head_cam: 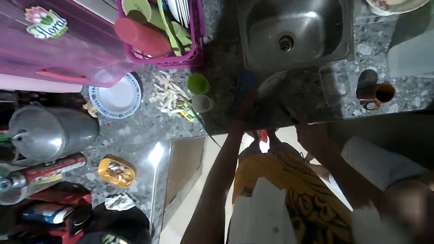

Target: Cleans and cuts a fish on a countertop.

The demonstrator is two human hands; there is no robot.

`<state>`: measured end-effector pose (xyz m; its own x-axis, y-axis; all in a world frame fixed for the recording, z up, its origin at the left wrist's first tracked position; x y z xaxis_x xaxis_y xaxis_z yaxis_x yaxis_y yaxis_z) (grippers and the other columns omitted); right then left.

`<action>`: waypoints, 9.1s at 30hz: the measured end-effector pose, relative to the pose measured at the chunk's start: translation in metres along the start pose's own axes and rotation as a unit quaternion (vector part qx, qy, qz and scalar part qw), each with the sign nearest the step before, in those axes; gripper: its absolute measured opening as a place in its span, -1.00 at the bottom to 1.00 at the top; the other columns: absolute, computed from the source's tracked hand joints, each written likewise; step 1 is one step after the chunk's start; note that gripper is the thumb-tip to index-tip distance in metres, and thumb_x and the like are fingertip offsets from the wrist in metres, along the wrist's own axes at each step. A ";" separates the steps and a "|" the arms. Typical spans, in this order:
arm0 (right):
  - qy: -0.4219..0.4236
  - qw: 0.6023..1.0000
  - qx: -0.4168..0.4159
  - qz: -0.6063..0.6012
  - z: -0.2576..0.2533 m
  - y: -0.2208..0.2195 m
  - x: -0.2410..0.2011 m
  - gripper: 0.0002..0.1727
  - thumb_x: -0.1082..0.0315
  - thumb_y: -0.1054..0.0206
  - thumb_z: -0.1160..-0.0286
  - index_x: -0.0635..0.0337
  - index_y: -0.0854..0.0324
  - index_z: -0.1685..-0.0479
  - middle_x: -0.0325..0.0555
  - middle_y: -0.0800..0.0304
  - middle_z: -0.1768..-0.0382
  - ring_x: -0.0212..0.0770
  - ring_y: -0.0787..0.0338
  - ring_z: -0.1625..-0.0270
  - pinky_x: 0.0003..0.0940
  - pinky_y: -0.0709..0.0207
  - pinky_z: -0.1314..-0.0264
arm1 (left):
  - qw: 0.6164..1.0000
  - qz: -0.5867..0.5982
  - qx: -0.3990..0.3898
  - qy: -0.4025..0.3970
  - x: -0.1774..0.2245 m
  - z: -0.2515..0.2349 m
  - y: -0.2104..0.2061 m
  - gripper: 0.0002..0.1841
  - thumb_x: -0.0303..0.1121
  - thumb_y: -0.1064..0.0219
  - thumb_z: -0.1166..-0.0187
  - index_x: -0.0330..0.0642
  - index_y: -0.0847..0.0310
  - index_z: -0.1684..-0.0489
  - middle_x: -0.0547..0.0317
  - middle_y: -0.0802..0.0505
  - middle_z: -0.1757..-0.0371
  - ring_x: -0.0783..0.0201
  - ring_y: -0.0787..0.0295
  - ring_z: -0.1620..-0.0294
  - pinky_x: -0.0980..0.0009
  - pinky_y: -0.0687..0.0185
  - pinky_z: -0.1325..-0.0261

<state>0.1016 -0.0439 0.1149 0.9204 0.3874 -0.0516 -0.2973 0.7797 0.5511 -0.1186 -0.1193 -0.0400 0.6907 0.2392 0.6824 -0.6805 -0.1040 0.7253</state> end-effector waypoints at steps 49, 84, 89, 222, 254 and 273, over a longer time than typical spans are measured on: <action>0.095 0.984 0.072 -0.130 -0.037 -0.077 -0.072 -0.46 0.22 -0.01 -0.83 0.16 -0.26 -0.73 0.25 -0.74 -0.30 0.23 -0.79 -0.32 0.20 -0.62 -0.38 | 0.989 -0.095 0.064 0.090 -0.013 0.047 0.024 -0.55 -0.13 -0.42 -0.63 0.02 -0.65 -0.47 0.01 -0.70 -0.49 -0.05 -0.67 -0.45 -0.06 -0.59 -0.48; 0.017 0.995 0.046 -0.089 -0.078 -0.117 -0.090 -0.28 0.08 -0.22 -0.74 0.10 -0.10 -0.82 0.24 -0.75 -0.30 0.27 -0.80 -0.28 0.25 -0.65 -0.30 | 0.992 -0.062 0.100 0.040 -0.018 0.053 0.008 -0.62 -0.29 -0.38 -0.64 -0.12 -0.69 -0.40 -0.04 -0.77 -0.38 -0.10 -0.67 -0.40 -0.03 -0.59 -0.44; 0.035 0.994 0.081 -0.072 -0.090 -0.105 -0.105 -0.27 0.28 -0.23 -0.71 0.22 -0.06 -0.84 0.36 -0.75 -0.25 0.34 -0.77 -0.32 0.26 -0.59 -0.37 | 0.990 -0.068 0.123 0.028 -0.019 0.046 0.007 -0.64 -0.31 -0.39 -0.63 -0.14 -0.73 -0.37 -0.07 -0.83 -0.26 -0.11 -0.75 -0.29 -0.01 -0.66 -0.34; 0.051 0.978 0.125 -0.158 -0.045 -0.070 -0.052 -0.44 0.07 0.15 -0.92 0.11 -0.33 -0.73 0.25 -0.75 -0.32 0.26 -0.78 -0.33 0.24 -0.59 -0.38 | 0.973 0.095 0.112 0.179 0.019 0.033 0.007 -0.46 -0.12 -0.43 -0.63 -0.02 -0.51 -0.57 0.01 -0.68 -0.52 0.08 -0.73 -0.38 0.05 -0.70 -0.40; 0.021 0.995 0.050 -0.087 -0.082 -0.078 -0.073 -0.29 0.19 -0.25 -0.68 0.04 -0.17 -0.83 0.21 -0.71 -0.37 0.25 -0.78 -0.31 0.24 -0.64 -0.31 | 0.965 0.139 0.062 0.211 0.024 0.042 0.003 -0.56 -0.24 -0.36 -0.69 -0.13 -0.57 -0.50 0.10 -0.63 -0.59 0.16 -0.63 -0.51 0.14 -0.59 -0.53; 0.023 0.991 0.045 -0.126 -0.090 -0.099 -0.056 -0.28 0.19 -0.32 -0.58 -0.05 -0.23 -0.78 0.14 -0.74 -0.34 0.23 -0.81 -0.23 0.30 -0.66 -0.22 | 0.980 0.087 0.134 0.121 0.005 0.031 -0.015 -0.51 -0.15 -0.33 -0.71 -0.09 -0.53 -0.57 0.09 -0.58 -0.64 0.16 -0.59 -0.56 0.17 -0.59 -0.55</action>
<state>0.0566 -0.0984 -0.0111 0.9496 0.2095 -0.2332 -0.0341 0.8085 0.5875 -0.0975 -0.1461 -0.0447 0.4701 0.4133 0.7798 -0.6713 -0.4062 0.6200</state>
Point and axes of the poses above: each hand's wrist, its own z-axis away from the middle knuckle, its own y-axis out of the back of the hand, x = y × z, the point moved 4 cm from there along -z, towards the middle knuckle
